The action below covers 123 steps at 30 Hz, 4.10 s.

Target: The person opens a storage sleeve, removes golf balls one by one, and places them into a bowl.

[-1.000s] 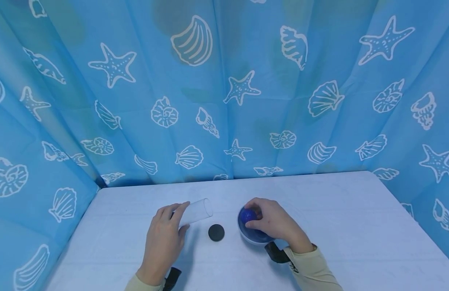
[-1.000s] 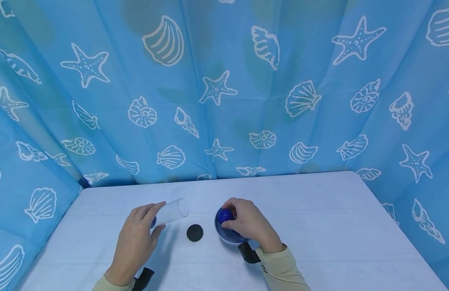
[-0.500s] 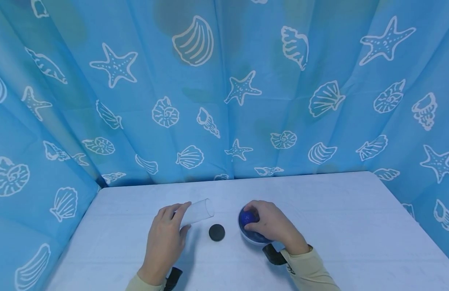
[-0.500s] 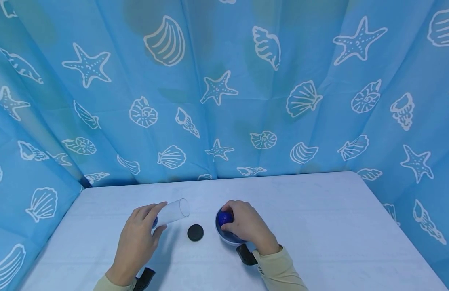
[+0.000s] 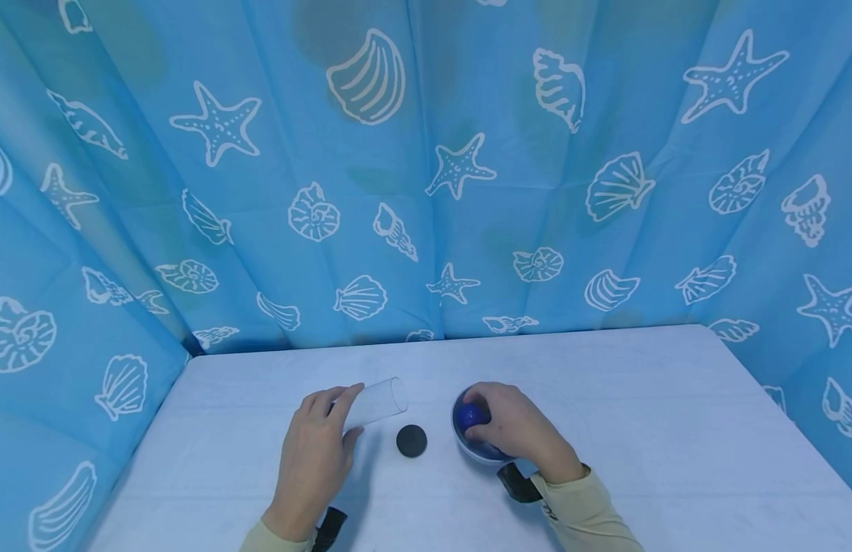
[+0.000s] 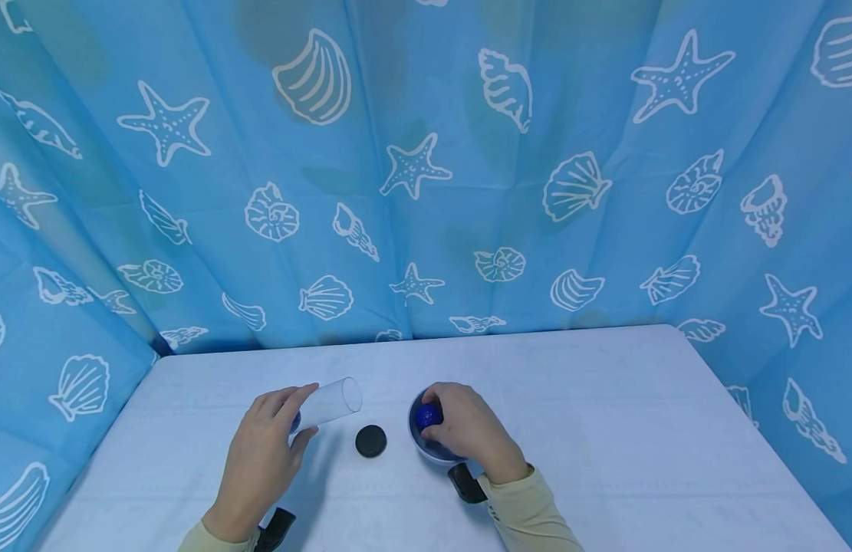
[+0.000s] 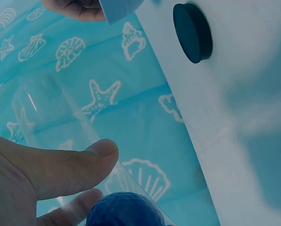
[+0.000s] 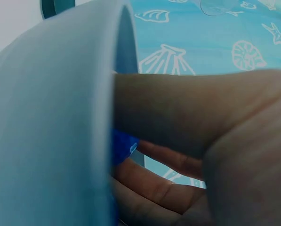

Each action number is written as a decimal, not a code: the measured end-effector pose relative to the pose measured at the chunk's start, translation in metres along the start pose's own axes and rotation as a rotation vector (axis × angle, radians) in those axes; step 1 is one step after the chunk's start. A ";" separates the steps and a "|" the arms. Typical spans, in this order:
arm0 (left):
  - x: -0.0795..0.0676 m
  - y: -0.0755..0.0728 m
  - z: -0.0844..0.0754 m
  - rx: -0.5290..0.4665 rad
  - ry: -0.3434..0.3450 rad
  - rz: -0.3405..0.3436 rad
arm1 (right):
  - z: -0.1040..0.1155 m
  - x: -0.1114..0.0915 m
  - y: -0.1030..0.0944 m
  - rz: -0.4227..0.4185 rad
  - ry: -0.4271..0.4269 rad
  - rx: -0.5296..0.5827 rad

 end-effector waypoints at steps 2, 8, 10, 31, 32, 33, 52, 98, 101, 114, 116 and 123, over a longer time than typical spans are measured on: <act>0.000 0.000 0.000 0.002 -0.002 0.002 | -0.001 0.000 0.001 0.003 0.002 -0.001; -0.001 0.001 0.000 0.003 -0.005 0.008 | -0.002 0.001 0.003 0.013 0.008 -0.018; -0.001 0.001 -0.001 0.006 -0.006 0.009 | -0.003 0.001 0.003 0.014 0.012 -0.028; -0.002 0.002 -0.002 0.003 -0.014 0.025 | -0.003 -0.001 0.004 0.025 0.026 -0.047; -0.002 0.002 -0.002 0.002 -0.015 0.025 | -0.003 -0.001 0.004 0.023 0.025 -0.046; -0.002 0.002 -0.001 0.001 -0.015 0.026 | -0.003 -0.001 0.004 0.022 0.024 -0.043; -0.002 0.002 -0.002 -0.011 -0.002 0.011 | 0.014 -0.005 -0.034 -0.247 -0.062 0.034; -0.005 0.003 -0.009 0.003 0.032 0.012 | 0.053 -0.015 -0.002 -0.284 -0.156 0.369; -0.005 0.004 -0.010 0.017 0.032 0.018 | 0.054 -0.016 0.001 -0.267 -0.158 0.376; -0.006 0.003 -0.012 0.030 0.033 0.024 | 0.057 -0.015 0.013 -0.221 -0.165 0.450; -0.007 0.003 -0.013 0.032 0.034 0.026 | 0.058 -0.016 0.015 -0.217 -0.176 0.459; -0.007 0.002 -0.013 0.034 0.052 0.014 | 0.060 -0.016 0.017 -0.184 -0.182 0.487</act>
Point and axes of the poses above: each hand's wrist, its own x-axis towards the middle knuckle, its own y-axis out of the palm, z = x × y, the point moved 9 cm from there along x, towards the middle knuckle, and after that the axes turned 9 degrees about -z, right-handed, at the moved point
